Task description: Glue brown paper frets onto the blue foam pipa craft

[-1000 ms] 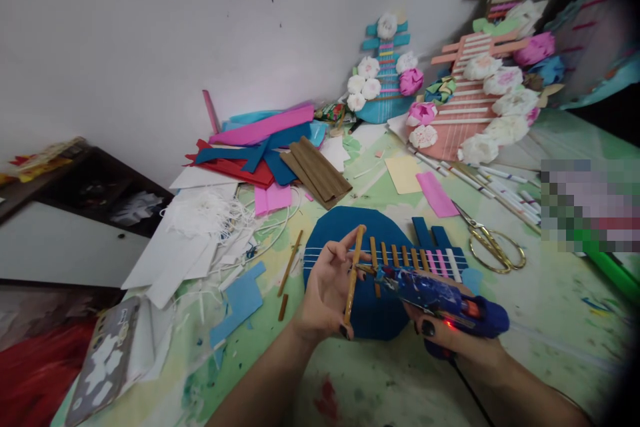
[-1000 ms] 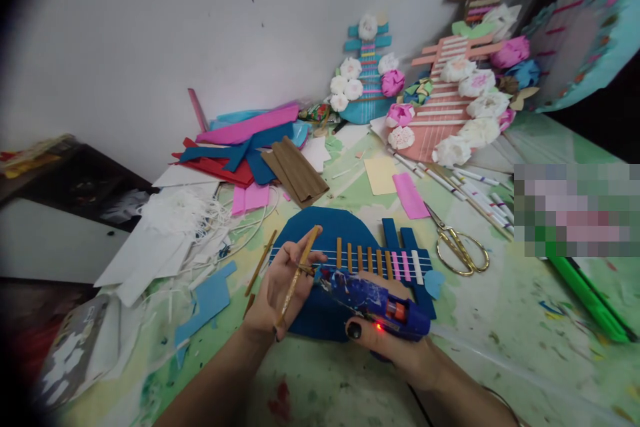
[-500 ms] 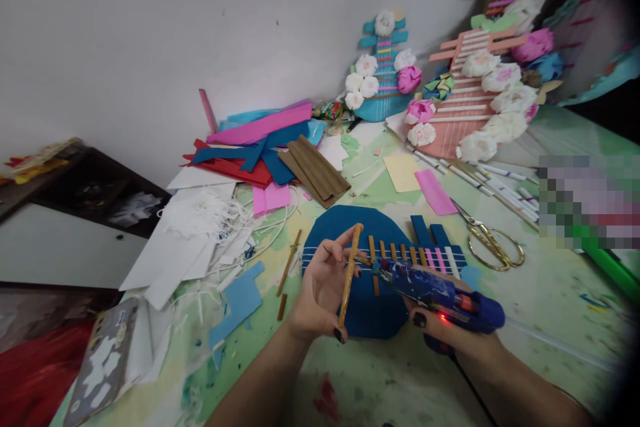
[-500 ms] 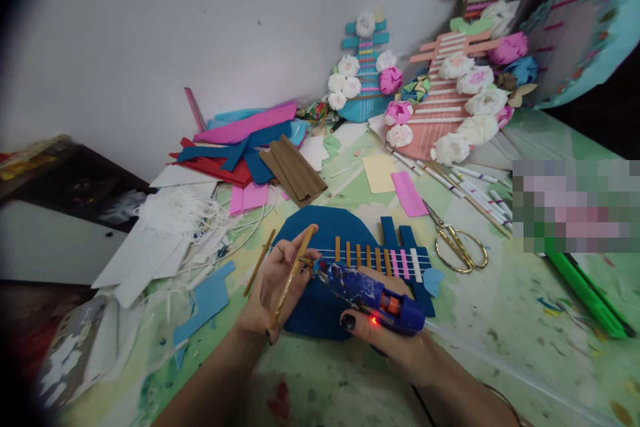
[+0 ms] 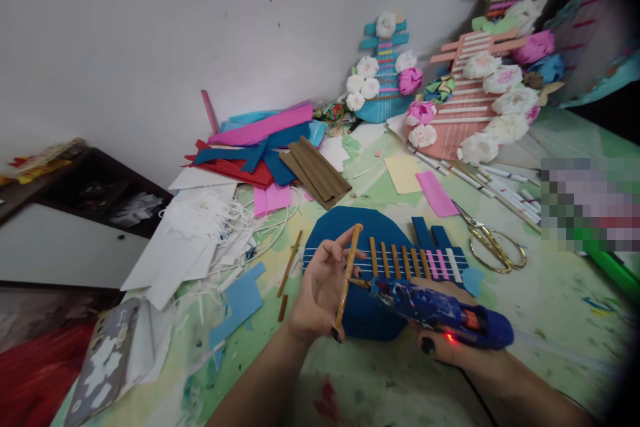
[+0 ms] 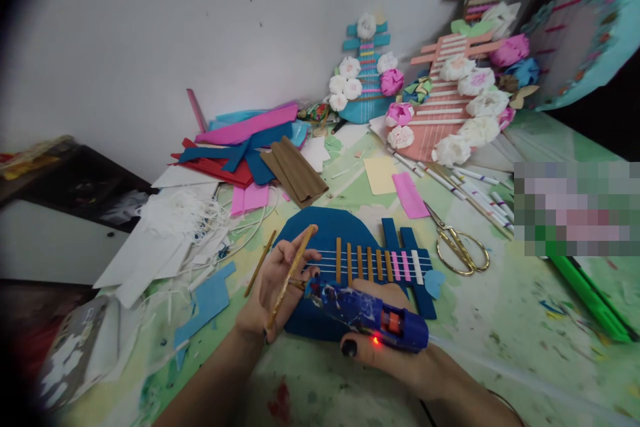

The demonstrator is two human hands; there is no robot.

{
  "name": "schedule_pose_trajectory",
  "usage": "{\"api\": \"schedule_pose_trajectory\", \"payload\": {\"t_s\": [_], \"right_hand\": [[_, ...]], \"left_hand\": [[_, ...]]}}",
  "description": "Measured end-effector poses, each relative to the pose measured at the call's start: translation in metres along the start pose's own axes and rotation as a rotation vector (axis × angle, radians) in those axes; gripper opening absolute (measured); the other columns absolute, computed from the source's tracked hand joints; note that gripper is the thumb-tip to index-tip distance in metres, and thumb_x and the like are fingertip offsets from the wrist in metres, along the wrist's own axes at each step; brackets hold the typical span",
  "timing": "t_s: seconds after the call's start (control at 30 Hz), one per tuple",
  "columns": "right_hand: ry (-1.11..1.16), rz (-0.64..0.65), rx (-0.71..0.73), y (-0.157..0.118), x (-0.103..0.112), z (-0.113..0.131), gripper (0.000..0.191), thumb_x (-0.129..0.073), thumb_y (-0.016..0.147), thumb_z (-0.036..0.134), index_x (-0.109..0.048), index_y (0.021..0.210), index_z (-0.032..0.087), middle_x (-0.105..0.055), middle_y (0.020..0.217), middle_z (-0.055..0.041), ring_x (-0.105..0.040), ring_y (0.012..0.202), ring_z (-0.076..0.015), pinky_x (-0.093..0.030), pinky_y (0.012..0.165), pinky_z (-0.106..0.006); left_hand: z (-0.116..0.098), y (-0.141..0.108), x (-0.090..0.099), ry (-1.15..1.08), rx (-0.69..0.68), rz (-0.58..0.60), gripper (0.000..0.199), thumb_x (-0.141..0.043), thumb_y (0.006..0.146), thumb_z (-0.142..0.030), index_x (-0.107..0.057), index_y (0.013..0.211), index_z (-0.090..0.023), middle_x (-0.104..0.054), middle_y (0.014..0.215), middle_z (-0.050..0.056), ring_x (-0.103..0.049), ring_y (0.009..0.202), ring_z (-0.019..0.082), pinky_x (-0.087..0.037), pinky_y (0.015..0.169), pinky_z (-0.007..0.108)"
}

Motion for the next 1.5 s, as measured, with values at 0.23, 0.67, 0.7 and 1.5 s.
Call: {"api": "schedule_pose_trajectory", "payload": {"t_s": [0.23, 0.67, 0.7, 1.5], "right_hand": [[0.161, -0.029, -0.110, -0.005, 0.000, -0.019, 0.041, -0.065, 0.067, 0.059, -0.072, 0.086, 0.023, -0.066, 0.073, -0.0068, -0.060, 0.067, -0.0216, -0.053, 0.065, -0.033], [0.351, -0.420, -0.200, -0.021, 0.039, -0.053, 0.019, -0.077, 0.065, 0.038, -0.069, 0.067, 0.021, -0.067, 0.064, -0.0033, -0.065, 0.071, -0.0221, -0.054, 0.065, -0.033], [0.355, -0.414, -0.176, -0.019, 0.041, -0.051, 0.020, -0.076, 0.066, 0.038, -0.068, 0.064, 0.020, -0.066, 0.065, -0.0036, -0.064, 0.069, -0.0217, -0.054, 0.064, -0.033], [0.513, -0.468, 0.103, -0.038, 0.093, -0.024, 0.024, -0.063, 0.073, 0.041, -0.062, 0.069, 0.017, -0.050, 0.060, -0.0045, -0.042, 0.050, -0.0144, -0.030, 0.042, -0.028]], "left_hand": [[0.002, -0.002, -0.004, 0.007, 0.027, 0.012, 0.077, -0.089, 0.027, -0.050, -0.044, 0.083, -0.023, -0.030, 0.144, 0.010, -0.048, 0.112, 0.031, -0.042, 0.083, 0.036], [0.003, -0.004, -0.005, 0.083, 0.007, 0.085, 0.075, -0.090, 0.033, -0.043, -0.046, 0.089, -0.023, -0.028, 0.145, 0.013, -0.044, 0.116, 0.032, -0.040, 0.087, 0.037], [0.002, -0.005, -0.004, 0.131, 0.007, 0.094, 0.073, -0.090, 0.035, -0.041, -0.046, 0.090, -0.023, -0.027, 0.146, 0.013, -0.041, 0.119, 0.033, -0.039, 0.090, 0.039], [-0.014, -0.014, -0.003, 1.261, 0.019, 0.194, 0.051, -0.075, 0.063, -0.027, -0.037, 0.097, -0.024, -0.027, 0.147, 0.013, -0.025, 0.134, 0.031, -0.030, 0.102, 0.048]]}}
Point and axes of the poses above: each hand's wrist, its own y-axis towards the middle knuckle, its own x-axis out of the back of the hand, z = x × y, the point moved 10 cm from there along y, towards the middle knuckle
